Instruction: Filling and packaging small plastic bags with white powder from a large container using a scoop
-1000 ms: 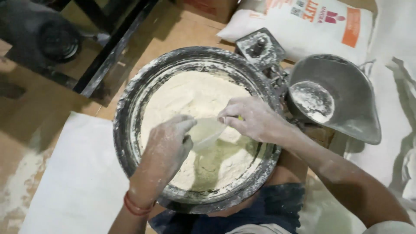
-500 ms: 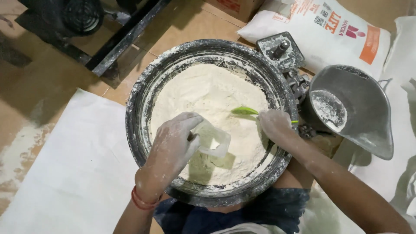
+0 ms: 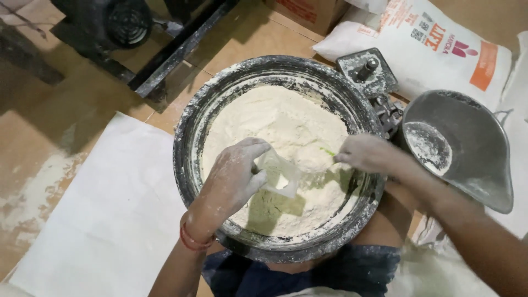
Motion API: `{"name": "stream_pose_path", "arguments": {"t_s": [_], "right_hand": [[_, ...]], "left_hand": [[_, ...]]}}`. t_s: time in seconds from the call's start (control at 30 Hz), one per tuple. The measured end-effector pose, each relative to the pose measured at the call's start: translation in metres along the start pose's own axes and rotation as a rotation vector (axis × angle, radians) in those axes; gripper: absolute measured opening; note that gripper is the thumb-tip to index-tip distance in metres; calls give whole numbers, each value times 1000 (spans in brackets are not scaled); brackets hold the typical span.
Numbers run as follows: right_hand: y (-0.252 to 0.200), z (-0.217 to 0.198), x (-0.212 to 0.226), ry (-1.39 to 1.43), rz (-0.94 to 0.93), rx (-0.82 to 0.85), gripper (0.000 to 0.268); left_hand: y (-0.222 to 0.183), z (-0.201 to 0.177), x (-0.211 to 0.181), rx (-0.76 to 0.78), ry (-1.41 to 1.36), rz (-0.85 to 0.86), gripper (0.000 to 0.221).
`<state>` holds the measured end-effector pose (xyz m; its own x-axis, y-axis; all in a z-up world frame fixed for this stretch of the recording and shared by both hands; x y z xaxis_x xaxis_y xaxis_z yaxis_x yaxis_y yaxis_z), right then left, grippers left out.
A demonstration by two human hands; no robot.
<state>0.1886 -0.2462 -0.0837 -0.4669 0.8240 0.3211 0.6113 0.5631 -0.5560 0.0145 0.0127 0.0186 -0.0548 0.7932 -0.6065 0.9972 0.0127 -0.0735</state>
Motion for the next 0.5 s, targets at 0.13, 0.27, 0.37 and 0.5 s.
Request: {"name": "stream_pose_path", "arguments": {"t_s": [0.13,0.27,0.37,0.5], "right_hand": [[-72,-94,55,-88,80,58,39],[-114,-146,102,-416,-37,-29,54],[-129,-148,161,-421,134,98,51],[-87,-90,167,-189,112,-83,50]], "left_hand": [[1,-5,-10,-31,-8,66,28],[9,-9,-15,-47,-40,110,28],[18,-9,-13,28,-33,31,43],[45,13,32,45,-248,-68,48]]}}
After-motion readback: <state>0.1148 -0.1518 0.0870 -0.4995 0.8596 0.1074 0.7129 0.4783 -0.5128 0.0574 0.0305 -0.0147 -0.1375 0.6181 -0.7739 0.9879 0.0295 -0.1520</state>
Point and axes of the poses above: each hand's wrist, its own y-axis towards the middle knuckle, its own z-axis out of the palm, x = y × z, the point moved 2 cm from there along y, towards the middle knuckle, and after that the axes turned 5 degrees about y, right-handed, at the moved point
